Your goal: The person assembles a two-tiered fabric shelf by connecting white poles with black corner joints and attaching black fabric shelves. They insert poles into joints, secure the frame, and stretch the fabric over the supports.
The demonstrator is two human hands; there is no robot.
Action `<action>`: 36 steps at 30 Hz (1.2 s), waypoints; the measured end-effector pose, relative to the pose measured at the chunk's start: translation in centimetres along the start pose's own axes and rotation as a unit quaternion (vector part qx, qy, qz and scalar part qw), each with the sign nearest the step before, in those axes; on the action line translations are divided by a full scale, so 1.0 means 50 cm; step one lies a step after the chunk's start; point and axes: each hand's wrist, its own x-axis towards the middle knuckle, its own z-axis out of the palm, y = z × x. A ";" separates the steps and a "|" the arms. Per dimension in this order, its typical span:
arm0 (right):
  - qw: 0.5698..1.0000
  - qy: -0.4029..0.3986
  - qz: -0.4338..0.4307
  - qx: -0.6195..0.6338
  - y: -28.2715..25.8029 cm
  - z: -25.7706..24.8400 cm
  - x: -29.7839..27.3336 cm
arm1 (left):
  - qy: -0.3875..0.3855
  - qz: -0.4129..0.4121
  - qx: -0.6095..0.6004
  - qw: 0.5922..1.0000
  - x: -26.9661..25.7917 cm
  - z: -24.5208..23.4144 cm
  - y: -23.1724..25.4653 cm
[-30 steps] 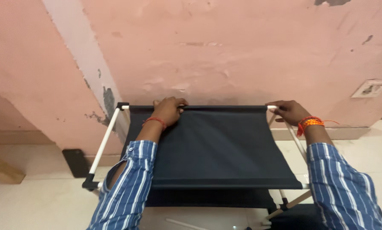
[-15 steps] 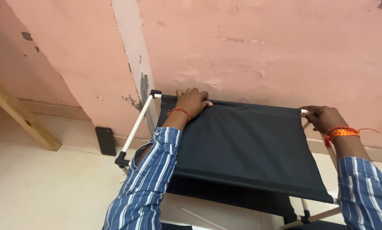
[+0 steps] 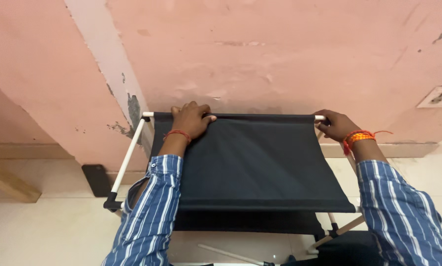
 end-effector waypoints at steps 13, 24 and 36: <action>0.984 0.003 0.051 0.173 0.008 -0.015 -0.010 | 0.009 -0.011 -0.003 1.000 0.005 0.002 0.004; 0.983 -0.008 0.062 0.170 -0.002 -0.015 -0.014 | -0.002 -0.006 -0.012 1.000 0.005 0.026 -0.001; 0.999 -0.018 -0.024 -0.045 -0.040 0.011 -0.008 | 0.014 0.016 -0.021 1.000 0.009 0.054 0.000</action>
